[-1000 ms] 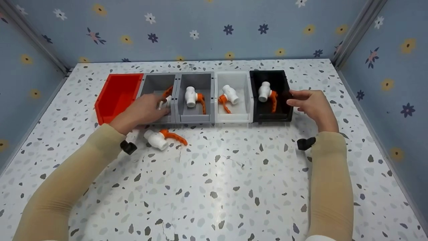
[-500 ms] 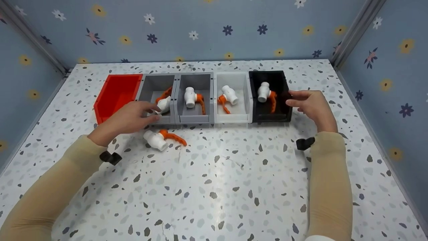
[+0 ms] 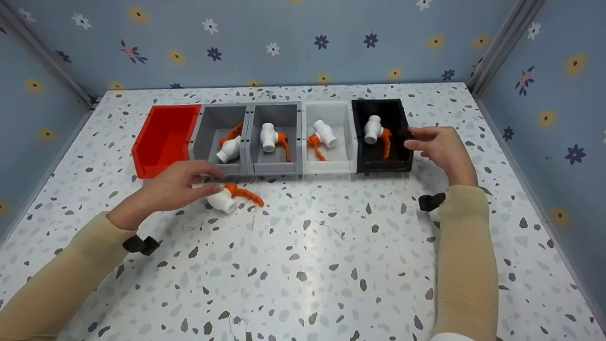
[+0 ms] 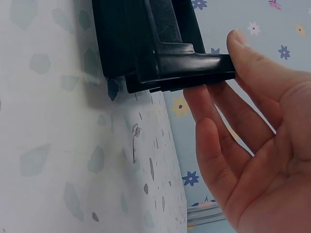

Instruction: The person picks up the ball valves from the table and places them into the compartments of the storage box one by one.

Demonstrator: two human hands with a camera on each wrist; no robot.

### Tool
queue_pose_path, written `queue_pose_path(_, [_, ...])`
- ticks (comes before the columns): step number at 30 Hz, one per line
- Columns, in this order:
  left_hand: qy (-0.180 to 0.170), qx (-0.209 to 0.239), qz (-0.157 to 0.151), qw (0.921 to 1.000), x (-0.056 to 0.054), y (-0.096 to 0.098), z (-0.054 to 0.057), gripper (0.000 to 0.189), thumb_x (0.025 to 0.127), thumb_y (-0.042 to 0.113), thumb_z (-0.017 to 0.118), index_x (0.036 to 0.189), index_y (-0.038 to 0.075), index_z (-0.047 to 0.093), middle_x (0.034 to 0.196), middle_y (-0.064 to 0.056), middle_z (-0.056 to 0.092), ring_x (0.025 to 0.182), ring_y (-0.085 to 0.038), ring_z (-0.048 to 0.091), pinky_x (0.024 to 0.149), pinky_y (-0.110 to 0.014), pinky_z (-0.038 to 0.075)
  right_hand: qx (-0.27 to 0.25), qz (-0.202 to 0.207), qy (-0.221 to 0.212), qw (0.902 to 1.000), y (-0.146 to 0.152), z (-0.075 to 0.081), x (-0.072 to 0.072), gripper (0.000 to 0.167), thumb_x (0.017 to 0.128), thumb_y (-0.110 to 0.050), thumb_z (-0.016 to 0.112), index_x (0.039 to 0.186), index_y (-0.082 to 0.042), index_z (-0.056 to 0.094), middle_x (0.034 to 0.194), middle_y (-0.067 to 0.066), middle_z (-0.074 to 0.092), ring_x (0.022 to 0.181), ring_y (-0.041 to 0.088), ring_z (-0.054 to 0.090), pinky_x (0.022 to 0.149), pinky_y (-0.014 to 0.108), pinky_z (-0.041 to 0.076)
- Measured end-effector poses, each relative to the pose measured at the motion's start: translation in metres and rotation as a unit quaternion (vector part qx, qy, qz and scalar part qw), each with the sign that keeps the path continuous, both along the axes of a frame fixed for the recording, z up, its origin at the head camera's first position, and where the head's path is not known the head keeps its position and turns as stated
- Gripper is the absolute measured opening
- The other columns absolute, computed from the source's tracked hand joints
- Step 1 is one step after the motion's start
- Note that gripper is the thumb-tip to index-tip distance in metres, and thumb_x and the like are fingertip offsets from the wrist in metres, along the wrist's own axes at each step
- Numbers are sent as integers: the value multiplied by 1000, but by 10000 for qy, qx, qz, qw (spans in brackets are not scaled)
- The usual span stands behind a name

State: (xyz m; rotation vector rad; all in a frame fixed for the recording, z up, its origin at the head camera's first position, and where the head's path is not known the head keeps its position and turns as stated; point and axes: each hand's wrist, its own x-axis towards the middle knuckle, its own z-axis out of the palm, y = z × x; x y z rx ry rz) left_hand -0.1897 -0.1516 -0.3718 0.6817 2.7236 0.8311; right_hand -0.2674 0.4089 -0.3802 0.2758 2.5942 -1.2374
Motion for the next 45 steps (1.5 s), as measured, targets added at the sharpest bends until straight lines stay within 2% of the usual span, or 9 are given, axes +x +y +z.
queue_pose_path(3, [91, 56, -132, 9999, 3, -1, -6, 34, 93, 27, 70, 124, 13, 68, 125, -6, 64, 114, -28, 57, 95, -45, 48, -7, -7, 55, 10000, -1, 0, 0, 76, 80, -58, 75, 148, -34, 50, 158, 6, 37, 121, 31, 52, 111, 60, 23])
queue_pose_path(7, [75, -123, -177, 9997, 5, -2, -11, 35, 91, 28, 73, 124, 15, 68, 126, -3, 63, 117, -25, 55, 98, -46, 46, 12, -28, 45, 10000, -1, -1, 1, 76, 79, -59, 75, 147, -35, 50, 156, 5, 40, 120, 30, 52, 111, 60, 23])
queue_pose_path(13, [-362, -571, -162, 9976, 3, -2, -15, 42, 88, 31, 76, 127, 20, 66, 131, 0, 60, 121, -23, 52, 99, -46, 47, 6, -77, -12, 10000, 1, 0, 1, 76, 79, -59, 75, 147, -37, 50, 154, 1, 43, 120, 27, 52, 110, 59, 24])
queue_pose_path(17, [-575, -660, -273, 9958, 1, -1, -17, 42, 87, 30, 77, 128, 22, 66, 132, 0, 58, 121, -22, 51, 98, -46, 47, -29, -122, -8, 9999, 1, 0, 1, 75, 79, -59, 76, 147, -37, 50, 155, 1, 41, 118, 26, 52, 110, 59, 24])
queue_pose_path(24, [-468, -651, -632, 9948, -4, -2, -20, 39, 89, 27, 76, 126, 22, 68, 130, -1, 58, 116, -22, 53, 96, -45, 47, -18, -114, 142, 9998, 3, -1, 3, 73, 80, -58, 75, 145, -36, 53, 145, -5, 52, 114, 25, 55, 107, 51, 29])
queue_pose_path(33, [-675, -547, -493, 9950, -8, -2, -25, 40, 87, 20, 78, 126, 25, 70, 125, 2, 64, 116, -21, 55, 99, -44, 46, -5, -62, 127, 9999, 1, -1, 2, 74, 80, -59, 75, 146, -35, 52, 149, -1, 48, 116, 25, 52, 109, 56, 27])
queue_pose_path(39, [-796, -580, -239, 9948, -7, -1, -25, 39, 87, 20, 79, 124, 28, 72, 121, 5, 64, 113, -19, 55, 96, -45, 47, 131, -29, 118, 9998, 0, 0, 0, 76, 79, -61, 74, 147, -35, 51, 153, 5, 43, 117, 26, 50, 107, 57, 28])
queue_pose_path(45, [-769, -430, -202, 9959, -7, -1, -26, 37, 87, 22, 79, 123, 28, 72, 117, 6, 65, 109, -18, 57, 93, -43, 49, 72, -20, 86, 9999, 0, 0, 0, 76, 79, -60, 75, 147, -34, 51, 154, 5, 42, 118, 27, 50, 109, 59, 26])
